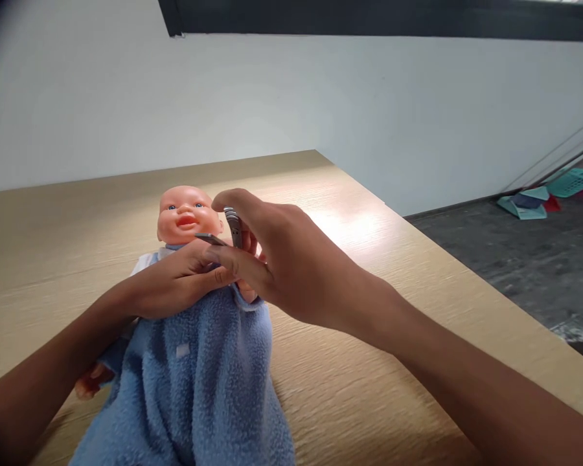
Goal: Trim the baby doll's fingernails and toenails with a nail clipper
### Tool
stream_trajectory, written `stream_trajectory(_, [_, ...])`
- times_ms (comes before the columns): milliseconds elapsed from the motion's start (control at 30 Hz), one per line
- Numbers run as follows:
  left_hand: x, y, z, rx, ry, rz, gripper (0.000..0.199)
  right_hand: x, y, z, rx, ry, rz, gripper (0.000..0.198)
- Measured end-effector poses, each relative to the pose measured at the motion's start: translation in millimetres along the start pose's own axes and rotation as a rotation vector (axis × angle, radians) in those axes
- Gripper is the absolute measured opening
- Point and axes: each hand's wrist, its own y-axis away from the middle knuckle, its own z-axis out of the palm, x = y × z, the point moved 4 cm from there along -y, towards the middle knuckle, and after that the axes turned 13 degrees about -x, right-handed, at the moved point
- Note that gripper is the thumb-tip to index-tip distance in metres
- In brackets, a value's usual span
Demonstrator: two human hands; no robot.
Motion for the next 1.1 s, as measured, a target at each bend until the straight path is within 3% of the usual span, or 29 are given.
stream_trajectory(200, [4.6, 0.3, -0.6, 0.03, -0.029, 0.009, 0.024, -6.2, 2.3, 12.9, 0.007, 0.263, -0.033, 0.02])
stream_trajectory(333, [7.6, -0.1, -0.2, 0.013, -0.045, 0.023, 0.028, -6.6, 1.1, 16.6, -0.046, 0.256, -0.065, 0.014])
stream_trajectory(433, [6.9, 0.4, 0.2, 0.004, -0.046, 0.038, 0.027, -4.8, 0.4, 11.4, -0.041, 0.179, -0.063, 0.021])
stream_trajectory(567, [2.3, 0.7, -0.9, 0.026, -0.005, 0.033, 0.027, 2.4, 1.1, -4.7, 0.076, -0.06, -0.005, 0.022])
stream_trajectory(800, [-7.2, 4.6, -13.3, 0.216, -0.013, -0.04, 0.033, 12.5, 1.2, -20.1, 0.238, -0.278, 0.073, 0.018])
stream_trajectory(933, [-4.3, 5.0, -9.3, 0.135, 0.03, -0.048, 0.029, 9.2, 1.1, -20.0, 0.251, -0.243, 0.104, 0.015])
stream_trajectory(1100, [2.4, 0.9, -2.5, 0.026, 0.048, -0.04, 0.032, -8.6, 8.2, -25.8, 0.265, -0.034, 0.127, 0.015])
